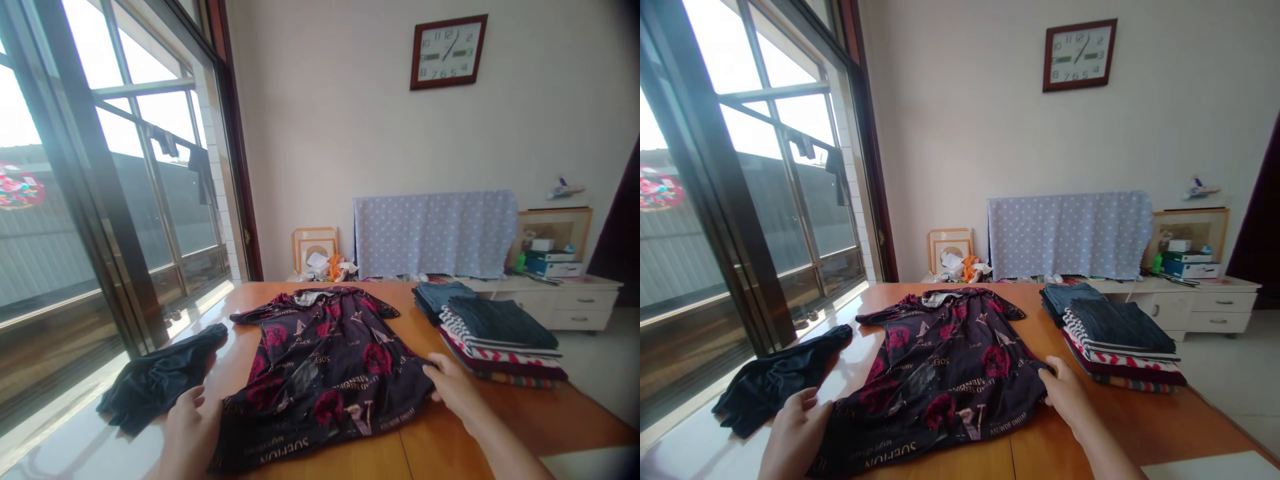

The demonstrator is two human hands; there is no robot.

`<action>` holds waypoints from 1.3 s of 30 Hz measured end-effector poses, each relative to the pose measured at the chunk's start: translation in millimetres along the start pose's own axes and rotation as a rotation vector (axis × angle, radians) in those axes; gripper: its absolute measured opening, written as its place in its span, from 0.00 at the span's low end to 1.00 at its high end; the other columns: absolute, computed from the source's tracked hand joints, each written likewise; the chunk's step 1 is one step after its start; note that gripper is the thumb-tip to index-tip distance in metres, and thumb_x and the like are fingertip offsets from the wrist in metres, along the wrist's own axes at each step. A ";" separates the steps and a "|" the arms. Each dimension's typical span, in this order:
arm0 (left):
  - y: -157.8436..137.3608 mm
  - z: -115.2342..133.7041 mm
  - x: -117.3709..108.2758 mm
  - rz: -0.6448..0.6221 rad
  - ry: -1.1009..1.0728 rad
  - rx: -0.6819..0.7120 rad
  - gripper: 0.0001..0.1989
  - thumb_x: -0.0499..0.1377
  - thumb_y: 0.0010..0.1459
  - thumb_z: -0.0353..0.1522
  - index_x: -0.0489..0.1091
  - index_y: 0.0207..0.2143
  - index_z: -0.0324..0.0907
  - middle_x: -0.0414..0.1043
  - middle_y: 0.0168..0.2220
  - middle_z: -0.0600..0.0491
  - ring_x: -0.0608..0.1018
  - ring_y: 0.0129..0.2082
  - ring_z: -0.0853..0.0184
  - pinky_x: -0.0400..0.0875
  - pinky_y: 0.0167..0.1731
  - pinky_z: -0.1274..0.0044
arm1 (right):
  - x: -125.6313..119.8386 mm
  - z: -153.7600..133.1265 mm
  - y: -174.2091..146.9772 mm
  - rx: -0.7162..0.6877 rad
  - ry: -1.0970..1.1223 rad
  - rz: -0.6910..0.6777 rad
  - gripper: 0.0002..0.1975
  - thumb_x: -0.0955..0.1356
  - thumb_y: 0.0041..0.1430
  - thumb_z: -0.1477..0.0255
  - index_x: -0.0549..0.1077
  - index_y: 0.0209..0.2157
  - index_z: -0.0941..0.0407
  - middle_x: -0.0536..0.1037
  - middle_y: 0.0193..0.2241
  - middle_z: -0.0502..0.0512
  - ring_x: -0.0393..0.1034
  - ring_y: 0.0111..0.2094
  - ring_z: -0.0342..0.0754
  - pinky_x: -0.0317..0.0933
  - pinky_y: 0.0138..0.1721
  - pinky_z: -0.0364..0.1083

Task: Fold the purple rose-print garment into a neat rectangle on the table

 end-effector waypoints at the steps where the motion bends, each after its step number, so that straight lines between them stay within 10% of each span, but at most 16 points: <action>1: -4.8 5.8 -2.1 -0.005 0.133 0.039 0.29 0.58 0.54 0.45 0.69 0.54 0.36 0.73 0.52 0.35 0.75 0.53 0.44 0.70 0.51 0.58 | -2.0 0.9 -0.6 -0.018 0.016 0.002 0.30 0.67 0.51 0.58 0.70 0.54 0.57 0.78 0.29 0.54 0.68 0.20 0.46 0.61 0.21 0.44; 5: -37.4 39.8 2.9 -0.034 0.366 0.225 0.20 0.54 0.60 0.46 0.73 0.49 0.48 0.72 0.55 0.43 0.70 0.58 0.43 0.63 0.55 0.53 | -9.7 0.2 -4.0 -0.043 0.025 0.006 0.24 0.66 0.50 0.62 0.73 0.49 0.56 0.77 0.26 0.51 0.70 0.22 0.46 0.64 0.25 0.44; 11: -104.6 84.9 49.8 -0.530 0.031 0.700 0.15 0.57 0.61 0.41 0.75 0.47 0.48 0.76 0.46 0.48 0.75 0.49 0.56 0.68 0.51 0.69 | -6.0 0.8 -17.7 -0.044 0.029 -0.014 0.29 0.67 0.49 0.65 0.70 0.54 0.56 0.73 0.21 0.45 0.68 0.20 0.46 0.63 0.25 0.44; 20: -105.1 86.2 56.4 -0.657 -0.057 0.634 0.08 0.52 0.60 0.33 0.69 0.30 0.43 0.71 0.34 0.50 0.73 0.37 0.62 0.66 0.40 0.73 | -32.4 -25.3 -39.8 -0.065 0.231 -0.064 0.15 0.68 0.52 0.58 0.74 0.37 0.54 0.75 0.23 0.48 0.71 0.22 0.45 0.55 0.21 0.41; 28: -89.2 76.0 25.9 -0.801 -0.019 0.484 0.17 0.55 0.62 0.45 0.65 0.27 0.43 0.64 0.24 0.58 0.67 0.27 0.67 0.56 0.27 0.77 | -68.8 4.9 -47.9 -0.171 -0.282 0.063 0.10 0.64 0.57 0.64 0.75 0.34 0.51 0.81 0.32 0.52 0.74 0.35 0.51 0.64 0.36 0.46; 33: -117.0 96.6 36.9 -0.753 0.001 0.627 0.09 0.56 0.61 0.37 0.70 0.31 0.44 0.72 0.30 0.55 0.72 0.31 0.66 0.60 0.32 0.77 | -60.6 21.9 -45.1 -0.284 -0.624 0.046 0.22 0.66 0.50 0.72 0.75 0.49 0.50 0.78 0.50 0.56 0.71 0.51 0.57 0.61 0.49 0.50; 39: -153.0 116.9 58.6 -0.752 -0.038 0.758 0.07 0.61 0.56 0.36 0.74 0.37 0.46 0.76 0.40 0.50 0.75 0.43 0.58 0.63 0.44 0.73 | -40.1 11.0 -44.0 -0.361 -0.382 -0.087 0.11 0.64 0.56 0.67 0.78 0.35 0.52 0.81 0.37 0.53 0.74 0.42 0.53 0.62 0.42 0.47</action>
Point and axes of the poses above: each hand's wrist, its own y-axis towards the middle knuckle, its own x-axis out of the palm, z = x × y, the point moved 2 cm from there along y, towards the middle knuckle
